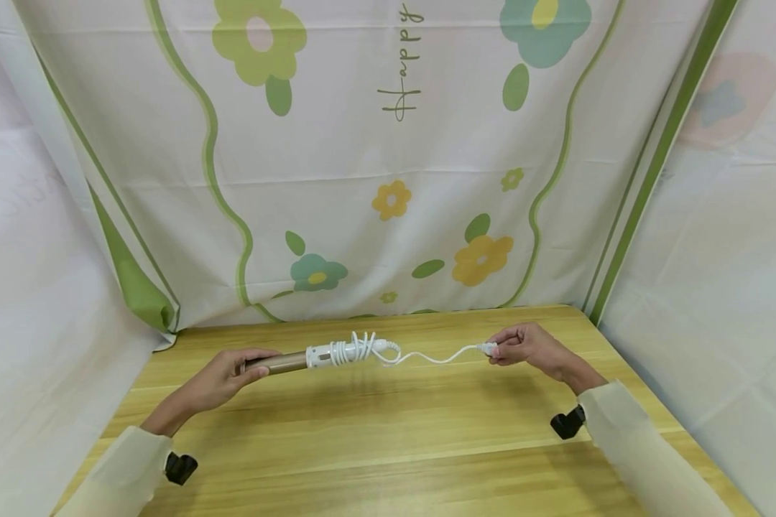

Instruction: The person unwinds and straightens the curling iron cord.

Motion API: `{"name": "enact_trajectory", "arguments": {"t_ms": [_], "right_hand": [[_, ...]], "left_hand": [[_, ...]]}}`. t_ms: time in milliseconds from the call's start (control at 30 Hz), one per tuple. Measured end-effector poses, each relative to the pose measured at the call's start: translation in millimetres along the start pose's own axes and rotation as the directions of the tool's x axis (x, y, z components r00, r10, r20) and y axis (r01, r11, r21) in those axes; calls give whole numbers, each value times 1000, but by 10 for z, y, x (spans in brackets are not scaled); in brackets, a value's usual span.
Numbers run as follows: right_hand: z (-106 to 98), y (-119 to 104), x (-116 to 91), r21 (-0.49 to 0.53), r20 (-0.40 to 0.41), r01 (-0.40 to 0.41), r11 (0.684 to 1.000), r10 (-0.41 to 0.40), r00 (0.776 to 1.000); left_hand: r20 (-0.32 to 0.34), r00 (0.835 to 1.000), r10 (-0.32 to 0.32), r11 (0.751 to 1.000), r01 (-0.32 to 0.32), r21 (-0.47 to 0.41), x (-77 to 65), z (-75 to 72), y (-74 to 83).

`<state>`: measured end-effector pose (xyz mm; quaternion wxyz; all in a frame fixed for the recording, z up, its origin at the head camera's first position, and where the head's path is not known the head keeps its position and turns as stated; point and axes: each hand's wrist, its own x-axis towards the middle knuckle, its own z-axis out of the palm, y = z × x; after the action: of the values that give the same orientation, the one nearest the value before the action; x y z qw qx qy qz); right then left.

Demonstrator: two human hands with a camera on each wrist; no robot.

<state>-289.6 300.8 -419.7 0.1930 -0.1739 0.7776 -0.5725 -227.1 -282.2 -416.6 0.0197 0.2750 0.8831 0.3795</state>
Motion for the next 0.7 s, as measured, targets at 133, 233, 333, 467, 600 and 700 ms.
{"name": "enact_trajectory", "arguments": {"t_ms": [133,233,333,467,600,700], "right_hand": [[18,-13,39,44,-174,9,999,-1,985],[34,-44,70,113,-282,67,991,-32,959],[32,-84,81,185,-334,176,967,-107,937],[0,-142,62,271,-347,313,910,-211,914],[-39,-199,20,322,-333,382,866,-274,902],[-67,-229,-22,327,-318,399,857,-298,900]], "left_hand": [[8,1000,6,1000,-6,0,-4,-9,17],[11,1000,10,1000,-10,5,-8,-15,24],[14,1000,15,1000,-15,9,-12,-17,24],[18,1000,10,1000,-10,16,-19,-17,13],[18,1000,-14,1000,14,16,-30,-22,-5],[8,999,-35,999,35,24,-37,-32,-17]]}}
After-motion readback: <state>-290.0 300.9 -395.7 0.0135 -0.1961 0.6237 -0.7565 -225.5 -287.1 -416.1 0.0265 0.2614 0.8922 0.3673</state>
